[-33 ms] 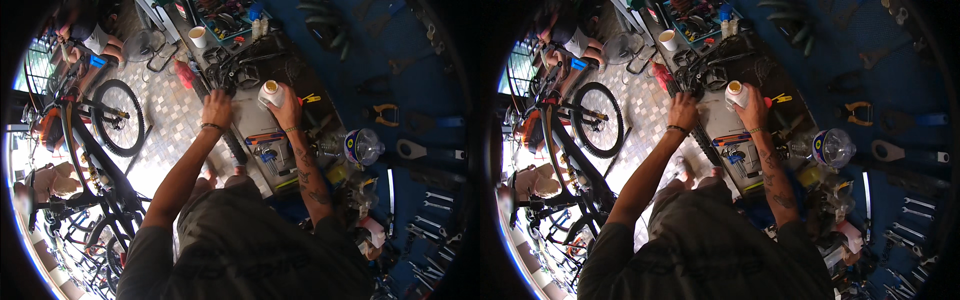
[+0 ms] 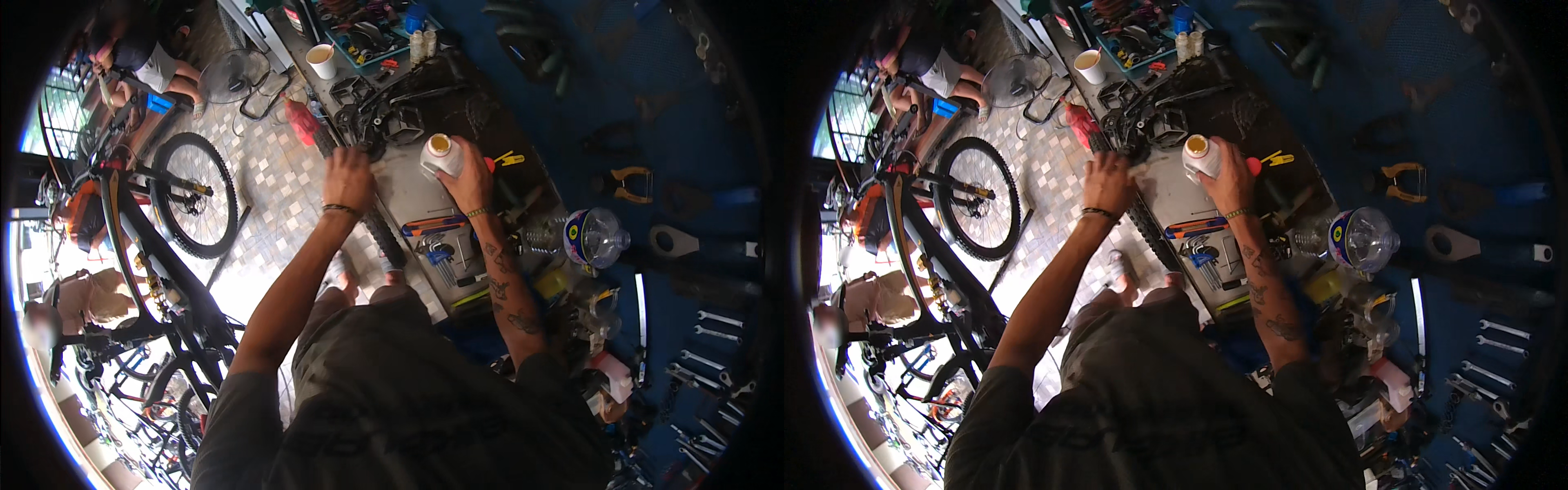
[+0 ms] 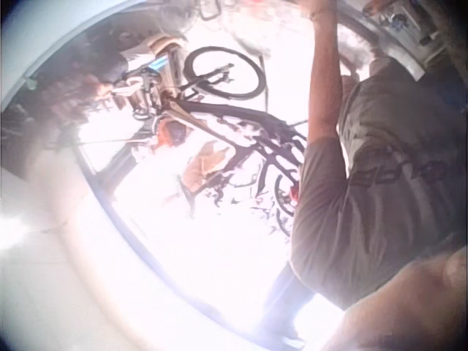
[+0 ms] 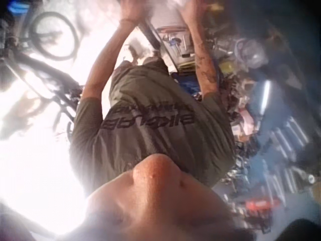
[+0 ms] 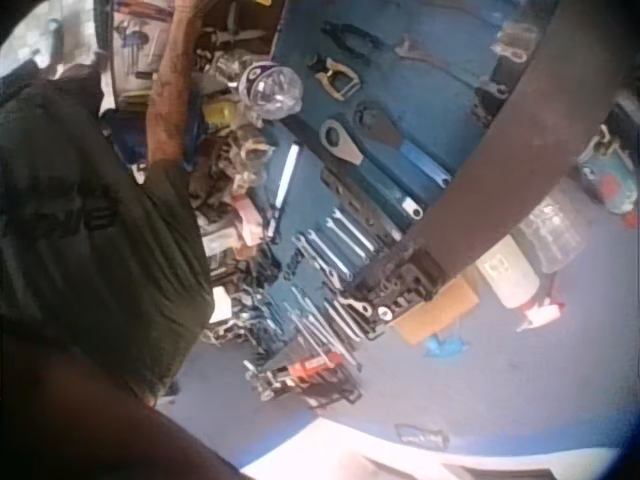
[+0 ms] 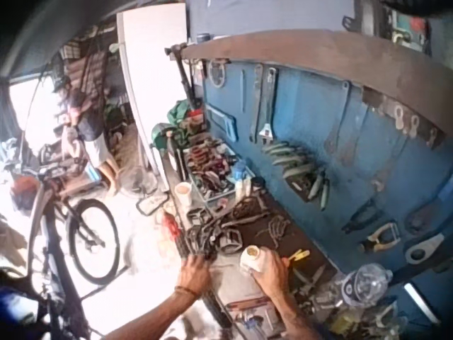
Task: The person uses a syringe to apply lubricant to bicycle brake or derailleur cables, then wipes the area with a red cloth. The person repeats the lubrication and wiping steps on the same cable section multiple times.
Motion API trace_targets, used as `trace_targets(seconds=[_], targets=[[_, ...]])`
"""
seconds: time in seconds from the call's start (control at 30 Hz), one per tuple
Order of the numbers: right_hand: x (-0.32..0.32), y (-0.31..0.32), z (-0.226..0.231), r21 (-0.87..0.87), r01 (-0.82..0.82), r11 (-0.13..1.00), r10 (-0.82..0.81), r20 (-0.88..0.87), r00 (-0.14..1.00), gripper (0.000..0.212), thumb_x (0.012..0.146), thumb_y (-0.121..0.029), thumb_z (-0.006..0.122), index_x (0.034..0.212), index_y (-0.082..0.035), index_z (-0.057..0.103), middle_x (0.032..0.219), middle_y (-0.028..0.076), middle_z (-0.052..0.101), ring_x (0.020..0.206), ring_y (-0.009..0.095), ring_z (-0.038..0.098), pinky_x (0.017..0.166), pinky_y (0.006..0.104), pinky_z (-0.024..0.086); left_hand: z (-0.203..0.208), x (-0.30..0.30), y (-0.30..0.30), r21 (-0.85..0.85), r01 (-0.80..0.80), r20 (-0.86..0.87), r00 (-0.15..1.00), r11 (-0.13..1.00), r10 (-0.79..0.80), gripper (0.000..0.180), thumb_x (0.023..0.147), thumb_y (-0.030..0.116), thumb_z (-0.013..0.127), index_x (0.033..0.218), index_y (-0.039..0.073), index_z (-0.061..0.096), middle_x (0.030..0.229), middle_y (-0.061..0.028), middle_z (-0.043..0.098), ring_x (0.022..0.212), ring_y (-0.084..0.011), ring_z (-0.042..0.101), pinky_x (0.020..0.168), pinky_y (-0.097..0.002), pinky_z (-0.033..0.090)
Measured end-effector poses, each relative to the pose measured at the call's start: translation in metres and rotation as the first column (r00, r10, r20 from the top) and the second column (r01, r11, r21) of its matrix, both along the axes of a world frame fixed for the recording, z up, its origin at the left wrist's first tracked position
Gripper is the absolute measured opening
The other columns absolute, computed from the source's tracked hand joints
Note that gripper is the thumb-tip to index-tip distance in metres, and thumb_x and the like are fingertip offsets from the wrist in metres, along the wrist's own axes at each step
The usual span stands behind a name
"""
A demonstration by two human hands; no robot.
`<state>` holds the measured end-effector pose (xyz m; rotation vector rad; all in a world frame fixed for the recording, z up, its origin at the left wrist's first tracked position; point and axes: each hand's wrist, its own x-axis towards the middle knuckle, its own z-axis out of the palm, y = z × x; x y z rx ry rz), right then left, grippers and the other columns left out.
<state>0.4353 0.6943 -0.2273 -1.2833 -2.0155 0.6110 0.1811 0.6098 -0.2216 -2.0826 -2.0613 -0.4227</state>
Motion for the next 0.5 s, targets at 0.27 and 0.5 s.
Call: trace_targets(seconds=[0.27,0.5], targets=[[-0.016,-0.031,0.022,-0.106,-0.223,0.969,0.219,-0.045,0.975,0.071,0.077,-0.006,0.086,0.141,-0.01,0.055,0.134,0.015,0.064,0.127,0.04,0.062,0.106,0.0466,0.053,0.148,-0.048,-0.005,-0.063,0.267,0.205,0.947,0.962,-0.249,0.028,0.085,0.017,0.078,0.111,0.015,0.071,0.1,-0.0087,0.071,0.096,-0.0331,0.069,0.09,-0.0445,0.051],[-0.022,-0.022,0.019,-0.136,-0.356,0.924,0.352,-0.056,0.934,0.075,0.076,-0.006,0.087,0.143,-0.008,0.054,0.137,0.017,0.061,0.13,0.041,0.059,0.111,0.0469,0.05,0.171,-0.023,0.01,-0.178,0.409,0.004,0.91,0.895,-0.415,0.026,0.084,0.015,0.074,0.109,0.014,0.076,0.101,-0.0063,0.07,0.106,-0.0274,0.068,0.093,-0.0423,0.054]])
